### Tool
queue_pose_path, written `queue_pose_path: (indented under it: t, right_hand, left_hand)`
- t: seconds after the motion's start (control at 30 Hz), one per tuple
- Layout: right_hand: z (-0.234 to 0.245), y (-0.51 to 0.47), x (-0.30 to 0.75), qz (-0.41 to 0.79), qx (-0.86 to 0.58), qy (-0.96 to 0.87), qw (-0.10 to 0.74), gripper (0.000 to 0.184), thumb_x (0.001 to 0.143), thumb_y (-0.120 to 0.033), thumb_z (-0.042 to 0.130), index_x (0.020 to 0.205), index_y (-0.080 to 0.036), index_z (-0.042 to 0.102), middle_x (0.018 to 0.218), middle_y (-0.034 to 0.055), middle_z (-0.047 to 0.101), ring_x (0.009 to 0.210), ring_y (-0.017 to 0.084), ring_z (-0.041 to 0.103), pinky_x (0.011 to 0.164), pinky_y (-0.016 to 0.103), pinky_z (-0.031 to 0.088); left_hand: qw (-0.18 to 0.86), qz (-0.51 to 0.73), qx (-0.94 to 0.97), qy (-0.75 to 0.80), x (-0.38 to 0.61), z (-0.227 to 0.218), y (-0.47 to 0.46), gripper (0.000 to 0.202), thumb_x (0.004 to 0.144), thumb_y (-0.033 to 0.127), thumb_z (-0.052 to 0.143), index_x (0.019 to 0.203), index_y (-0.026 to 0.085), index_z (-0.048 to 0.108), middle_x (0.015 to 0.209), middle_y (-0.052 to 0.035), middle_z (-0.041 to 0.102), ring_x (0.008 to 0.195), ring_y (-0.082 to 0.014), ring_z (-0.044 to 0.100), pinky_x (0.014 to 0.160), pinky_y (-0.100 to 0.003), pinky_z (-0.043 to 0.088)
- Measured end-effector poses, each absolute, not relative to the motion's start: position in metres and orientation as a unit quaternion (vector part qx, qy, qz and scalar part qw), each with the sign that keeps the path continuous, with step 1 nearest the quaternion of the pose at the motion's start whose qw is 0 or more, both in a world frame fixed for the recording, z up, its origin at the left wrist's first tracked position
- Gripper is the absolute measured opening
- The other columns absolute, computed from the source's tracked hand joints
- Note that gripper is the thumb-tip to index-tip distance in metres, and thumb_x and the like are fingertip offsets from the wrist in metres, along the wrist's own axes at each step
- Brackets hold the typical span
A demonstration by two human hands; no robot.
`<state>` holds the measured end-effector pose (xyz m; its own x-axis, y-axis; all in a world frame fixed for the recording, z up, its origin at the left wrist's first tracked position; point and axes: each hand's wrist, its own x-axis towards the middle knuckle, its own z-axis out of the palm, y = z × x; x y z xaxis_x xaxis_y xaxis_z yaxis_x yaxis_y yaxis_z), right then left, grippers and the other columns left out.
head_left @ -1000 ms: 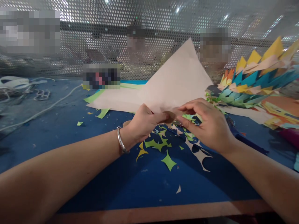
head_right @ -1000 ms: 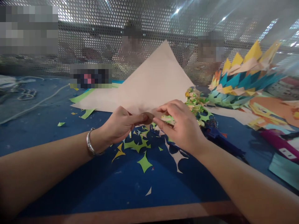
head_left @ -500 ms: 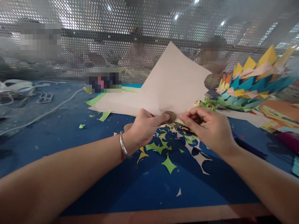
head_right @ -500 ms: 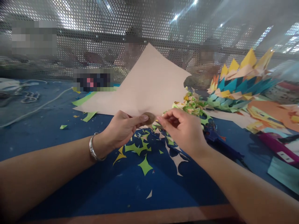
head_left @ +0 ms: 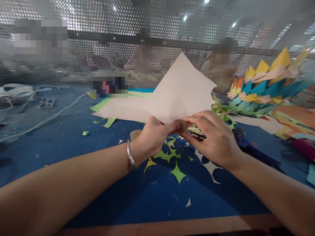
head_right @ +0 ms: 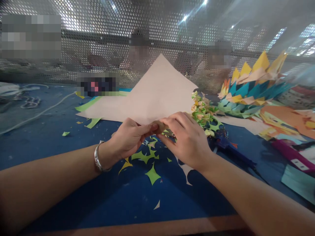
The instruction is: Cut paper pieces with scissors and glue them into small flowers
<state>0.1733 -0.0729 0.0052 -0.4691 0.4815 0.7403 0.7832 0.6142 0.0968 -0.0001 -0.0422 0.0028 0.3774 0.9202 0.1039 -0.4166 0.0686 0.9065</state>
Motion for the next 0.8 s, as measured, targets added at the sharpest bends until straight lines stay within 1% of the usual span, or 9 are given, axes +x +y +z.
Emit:
queue_pose_path:
  t: [0.17, 0.27, 0.47, 0.53, 0.6, 0.67, 0.73, 0.8]
  right_hand:
    - [0.0062, -0.0736, 0.173, -0.223, -0.377, -0.831, 0.342, 0.025, 0.088, -0.027, 0.066, 0.109, -0.014, 0.064, 0.098, 0.0126, 0.067, 0.094, 0.026, 0.065, 0.082, 0.04, 0.055]
    - [0.0066, -0.0734, 0.1727, -0.225, -0.375, -0.833, 0.34, 0.025, 0.087, -0.026, 0.067, 0.107, -0.011, 0.065, 0.097, 0.0138, 0.067, 0.094, 0.027, 0.065, 0.082, 0.041, 0.054]
    - [0.0063, -0.0744, 0.1724, -0.205, -0.386, -0.828, 0.352, 0.027, 0.087, -0.028, 0.068, 0.106, -0.009, 0.066, 0.097, 0.0143, 0.067, 0.095, 0.026, 0.064, 0.083, 0.039, 0.053]
    - [0.0062, -0.0755, 0.172, -0.186, -0.403, -0.817, 0.369, 0.023, 0.087, -0.029, 0.068, 0.101, -0.011, 0.066, 0.094, 0.0126, 0.067, 0.091, 0.024, 0.064, 0.079, 0.036, 0.053]
    - [0.0067, -0.0767, 0.1711, -0.136, -0.431, -0.805, 0.384, 0.019, 0.088, -0.031, 0.066, 0.093, -0.013, 0.066, 0.086, 0.009, 0.066, 0.079, 0.019, 0.063, 0.069, 0.032, 0.052]
    - [0.0075, -0.0772, 0.17, -0.044, -0.468, -0.791, 0.393, 0.019, 0.089, -0.035, 0.065, 0.086, -0.016, 0.066, 0.078, 0.0051, 0.064, 0.067, 0.015, 0.059, 0.06, 0.028, 0.048]
    - [0.0084, -0.0769, 0.169, 0.062, -0.499, -0.767, 0.398, 0.023, 0.09, -0.04, 0.063, 0.085, -0.018, 0.066, 0.074, 0.0028, 0.063, 0.063, 0.013, 0.057, 0.056, 0.027, 0.045]
    - [0.0086, -0.0757, 0.1685, 0.145, -0.518, -0.737, 0.41, 0.027, 0.09, -0.045, 0.061, 0.081, -0.02, 0.064, 0.07, 0.0006, 0.06, 0.061, 0.012, 0.054, 0.054, 0.026, 0.042]
  left_hand:
    - [0.68, 0.491, 0.472, 0.271, -0.0004, 0.0035, -0.0428, 0.014, 0.071, 0.009, 0.068, 0.083, 0.014, 0.072, 0.088, -0.007, 0.075, 0.08, -0.0162, 0.068, 0.077, -0.031, 0.052]
    - [0.679, 0.492, 0.477, 0.264, -0.0003, 0.0034, -0.043, 0.012, 0.071, 0.01, 0.069, 0.083, 0.013, 0.072, 0.089, -0.0075, 0.075, 0.079, -0.0161, 0.068, 0.077, -0.031, 0.052]
    - [0.661, 0.508, 0.482, 0.269, 0.0008, 0.0039, -0.0435, 0.007, 0.072, 0.011, 0.069, 0.077, 0.012, 0.072, 0.078, -0.0063, 0.072, 0.076, -0.0164, 0.067, 0.077, -0.031, 0.052]
    - [0.649, 0.525, 0.476, 0.275, 0.0011, 0.0039, -0.043, 0.005, 0.071, 0.011, 0.069, 0.074, 0.012, 0.072, 0.078, -0.0063, 0.072, 0.076, -0.0162, 0.067, 0.078, -0.032, 0.053]
    - [0.639, 0.543, 0.468, 0.279, 0.0012, 0.0034, -0.0419, 0.003, 0.069, 0.011, 0.071, 0.072, 0.013, 0.072, 0.075, -0.0054, 0.072, 0.076, -0.0162, 0.067, 0.08, -0.032, 0.054]
    - [0.627, 0.557, 0.465, 0.284, 0.001, 0.0024, -0.0409, 0.004, 0.068, 0.013, 0.074, 0.066, 0.013, 0.071, 0.069, -0.0039, 0.07, 0.075, -0.0167, 0.068, 0.082, -0.033, 0.055]
    - [0.613, 0.565, 0.468, 0.292, 0.0009, 0.0015, -0.0408, 0.011, 0.067, 0.016, 0.076, 0.059, 0.014, 0.069, 0.066, -0.0037, 0.069, 0.074, -0.0178, 0.069, 0.083, -0.034, 0.056]
    - [0.607, 0.562, 0.478, 0.296, 0.0009, 0.0016, -0.0421, 0.013, 0.068, 0.017, 0.075, 0.057, 0.015, 0.068, 0.069, -0.0052, 0.071, 0.077, -0.0193, 0.07, 0.083, -0.035, 0.056]
